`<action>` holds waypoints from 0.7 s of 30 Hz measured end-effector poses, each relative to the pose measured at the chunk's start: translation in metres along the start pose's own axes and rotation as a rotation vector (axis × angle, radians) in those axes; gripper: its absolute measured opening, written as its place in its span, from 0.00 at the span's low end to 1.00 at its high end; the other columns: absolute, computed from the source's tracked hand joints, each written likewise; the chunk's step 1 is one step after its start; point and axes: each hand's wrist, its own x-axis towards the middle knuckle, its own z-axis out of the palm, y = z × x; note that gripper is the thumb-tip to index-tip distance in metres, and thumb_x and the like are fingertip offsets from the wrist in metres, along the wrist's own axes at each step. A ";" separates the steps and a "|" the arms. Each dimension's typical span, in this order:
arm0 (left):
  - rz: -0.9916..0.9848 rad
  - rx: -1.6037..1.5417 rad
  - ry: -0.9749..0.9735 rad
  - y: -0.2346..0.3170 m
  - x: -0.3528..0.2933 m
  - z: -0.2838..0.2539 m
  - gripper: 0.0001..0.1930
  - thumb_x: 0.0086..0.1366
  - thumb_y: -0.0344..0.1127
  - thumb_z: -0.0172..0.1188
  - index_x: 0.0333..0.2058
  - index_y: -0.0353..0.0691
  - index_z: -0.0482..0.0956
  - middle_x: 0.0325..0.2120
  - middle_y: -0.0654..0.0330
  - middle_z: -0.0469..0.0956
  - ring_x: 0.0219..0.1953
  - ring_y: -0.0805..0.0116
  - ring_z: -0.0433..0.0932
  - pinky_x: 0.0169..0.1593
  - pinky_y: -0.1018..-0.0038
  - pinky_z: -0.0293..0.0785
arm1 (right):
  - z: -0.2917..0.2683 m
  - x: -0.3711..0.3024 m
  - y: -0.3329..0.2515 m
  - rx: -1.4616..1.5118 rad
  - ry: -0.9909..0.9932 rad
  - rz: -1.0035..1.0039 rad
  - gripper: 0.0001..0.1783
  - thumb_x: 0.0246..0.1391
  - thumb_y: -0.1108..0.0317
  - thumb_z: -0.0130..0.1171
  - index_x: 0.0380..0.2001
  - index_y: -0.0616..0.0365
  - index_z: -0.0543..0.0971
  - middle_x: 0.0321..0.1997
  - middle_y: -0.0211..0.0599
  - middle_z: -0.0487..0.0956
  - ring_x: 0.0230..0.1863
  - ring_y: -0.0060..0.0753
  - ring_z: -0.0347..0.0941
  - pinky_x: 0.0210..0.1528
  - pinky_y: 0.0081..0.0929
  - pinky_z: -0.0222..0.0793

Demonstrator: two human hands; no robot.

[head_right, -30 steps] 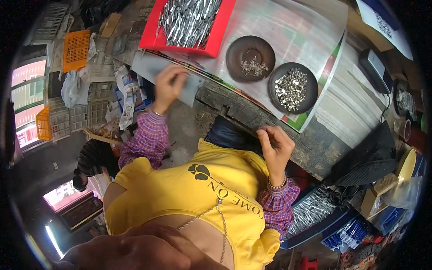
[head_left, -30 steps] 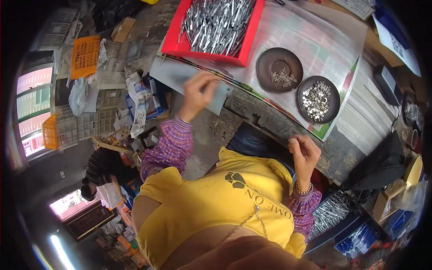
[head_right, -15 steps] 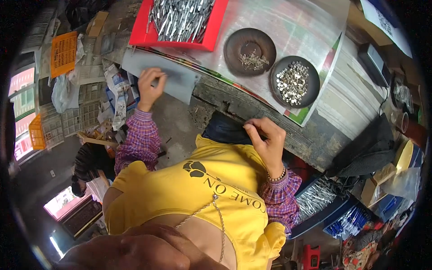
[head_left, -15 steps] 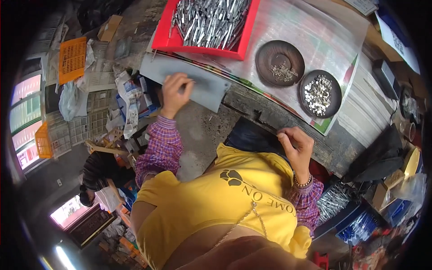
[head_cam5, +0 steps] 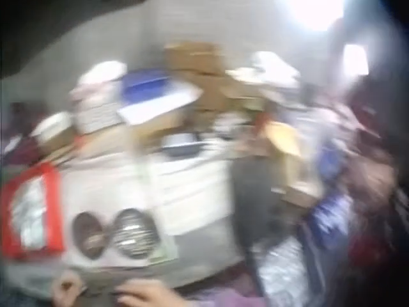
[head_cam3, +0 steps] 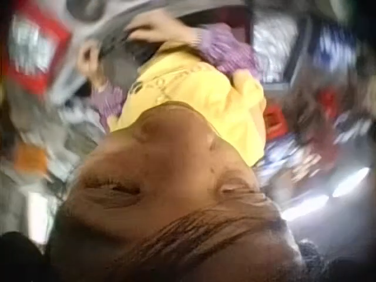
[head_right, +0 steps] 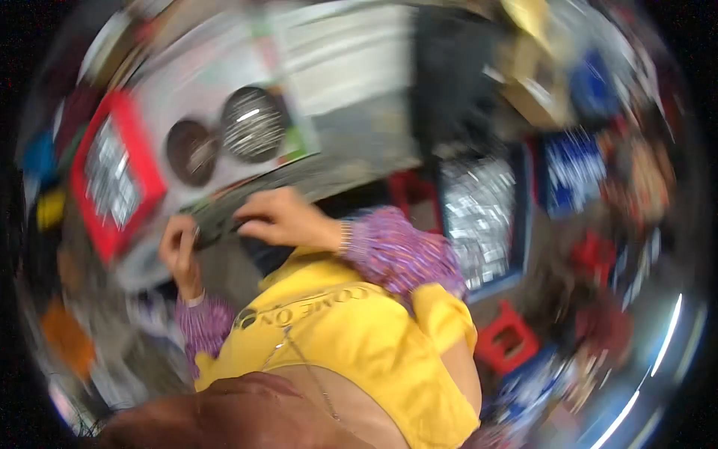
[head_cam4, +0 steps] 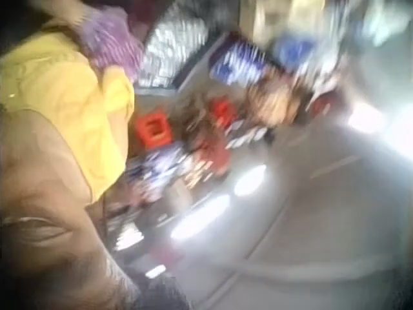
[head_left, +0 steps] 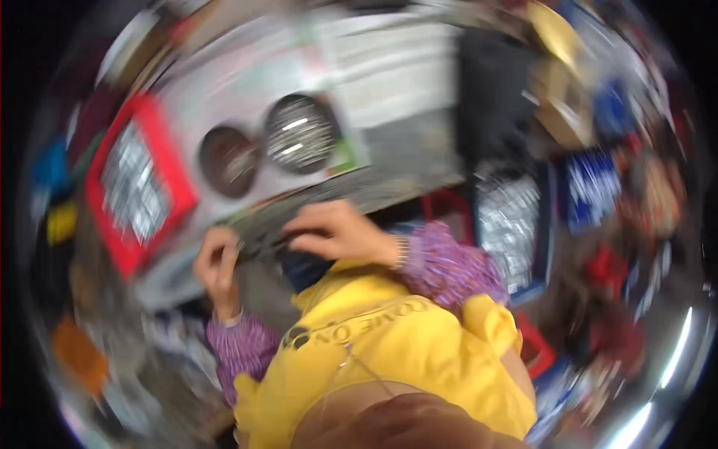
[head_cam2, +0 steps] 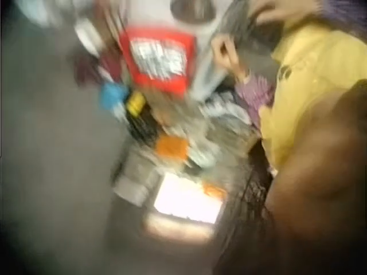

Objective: Assembling small metal components onto pins at a manual workstation.

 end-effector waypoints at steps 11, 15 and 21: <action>-0.133 -0.158 -0.337 0.017 0.027 0.108 0.05 0.61 0.27 0.54 0.36 0.34 0.71 0.32 0.63 0.71 0.31 0.78 0.67 0.35 0.83 0.63 | -0.040 -0.032 -0.006 0.029 0.371 -0.049 0.12 0.41 0.68 0.63 0.29 0.64 0.78 0.24 0.39 0.76 0.23 0.31 0.73 0.26 0.25 0.68; -0.129 -0.148 -0.348 0.022 0.024 0.120 0.06 0.61 0.28 0.55 0.36 0.35 0.71 0.32 0.64 0.71 0.29 0.79 0.67 0.32 0.85 0.61 | -0.045 -0.042 -0.010 0.077 0.415 -0.026 0.11 0.41 0.68 0.62 0.28 0.65 0.78 0.22 0.39 0.76 0.23 0.29 0.74 0.25 0.23 0.68; -0.063 -0.094 -0.463 0.036 0.022 0.136 0.06 0.60 0.27 0.55 0.36 0.35 0.71 0.32 0.62 0.72 0.28 0.78 0.68 0.32 0.83 0.63 | -0.054 -0.059 -0.008 0.246 0.506 0.006 0.10 0.45 0.68 0.61 0.29 0.64 0.77 0.25 0.35 0.77 0.23 0.23 0.73 0.24 0.19 0.68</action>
